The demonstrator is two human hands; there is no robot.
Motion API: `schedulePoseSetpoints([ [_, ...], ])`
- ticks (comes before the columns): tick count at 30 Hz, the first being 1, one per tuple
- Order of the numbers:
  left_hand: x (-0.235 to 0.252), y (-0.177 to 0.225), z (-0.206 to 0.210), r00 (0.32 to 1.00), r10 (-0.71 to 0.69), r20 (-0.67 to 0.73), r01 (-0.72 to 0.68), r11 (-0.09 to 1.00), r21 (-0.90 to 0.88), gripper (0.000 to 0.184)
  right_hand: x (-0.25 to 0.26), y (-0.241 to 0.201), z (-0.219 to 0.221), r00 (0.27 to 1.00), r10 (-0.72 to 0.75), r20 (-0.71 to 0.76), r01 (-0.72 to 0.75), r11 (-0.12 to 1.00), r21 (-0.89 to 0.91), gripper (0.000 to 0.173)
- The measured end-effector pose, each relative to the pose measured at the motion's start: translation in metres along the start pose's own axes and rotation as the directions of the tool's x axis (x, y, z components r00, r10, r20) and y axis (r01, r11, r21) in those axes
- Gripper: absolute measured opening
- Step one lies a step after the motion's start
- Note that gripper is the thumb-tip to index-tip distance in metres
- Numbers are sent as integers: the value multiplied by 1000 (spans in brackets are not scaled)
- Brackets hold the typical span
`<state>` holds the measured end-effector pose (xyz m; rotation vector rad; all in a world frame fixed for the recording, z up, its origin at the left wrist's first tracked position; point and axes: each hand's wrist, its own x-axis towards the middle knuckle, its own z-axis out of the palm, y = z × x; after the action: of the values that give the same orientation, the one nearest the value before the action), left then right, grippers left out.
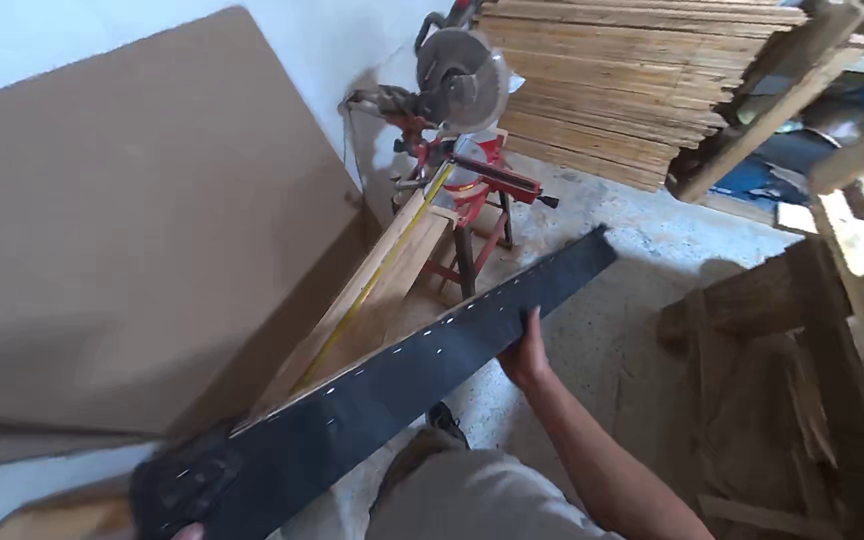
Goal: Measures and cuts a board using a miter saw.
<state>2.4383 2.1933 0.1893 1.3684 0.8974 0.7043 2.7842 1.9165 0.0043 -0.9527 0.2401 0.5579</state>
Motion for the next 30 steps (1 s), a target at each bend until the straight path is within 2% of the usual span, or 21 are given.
schedulePoseSetpoints([
  [1,6,-28,-1,996,-15,82,17,1000,-24,52,26,-11,13,999,-37,-29,38,999,13,76],
  [2,15,-54,8,994,-41,97,49,996,-78,66,50,-20,20,997,-55,-49,54,998,-18,65],
  [4,34,-101,41,990,-137,23,139,971,-194,88,97,-38,26,997,-62,-51,54,990,-131,52],
  [6,42,-135,68,967,-252,-18,237,927,-290,93,140,-50,23,999,-39,16,41,973,-228,48],
  [10,53,-177,116,902,-409,-142,348,880,-323,88,224,-63,23,985,86,150,-33,946,-323,47],
  [12,50,-191,149,827,-503,-250,419,849,-321,74,264,-64,26,967,156,201,-76,931,-356,47],
  [14,49,-195,182,689,-623,-370,517,781,-351,64,300,-64,32,941,251,228,-148,909,-390,49],
  [16,51,-192,207,550,-713,-435,591,700,-401,63,321,-63,37,917,333,219,-212,873,-439,49],
  [18,49,-191,228,494,-711,-500,574,699,-427,63,337,-67,46,885,393,250,-241,846,-475,49],
  [21,52,-192,241,484,-638,-599,505,763,-404,58,360,-58,58,852,448,270,-284,831,-479,50],
  [23,53,-190,245,482,-622,-617,490,775,-399,59,366,-55,60,847,470,248,-318,822,-473,51],
  [25,62,-188,242,522,-602,-604,485,792,-370,64,373,-55,64,835,503,223,-345,794,-501,59],
  [27,70,-193,232,584,-581,-567,486,810,-328,71,370,-62,71,828,545,128,-363,696,-619,72],
  [30,86,-211,213,619,-565,-545,491,821,-293,75,356,-64,92,849,528,-36,-305,432,-849,82],
])
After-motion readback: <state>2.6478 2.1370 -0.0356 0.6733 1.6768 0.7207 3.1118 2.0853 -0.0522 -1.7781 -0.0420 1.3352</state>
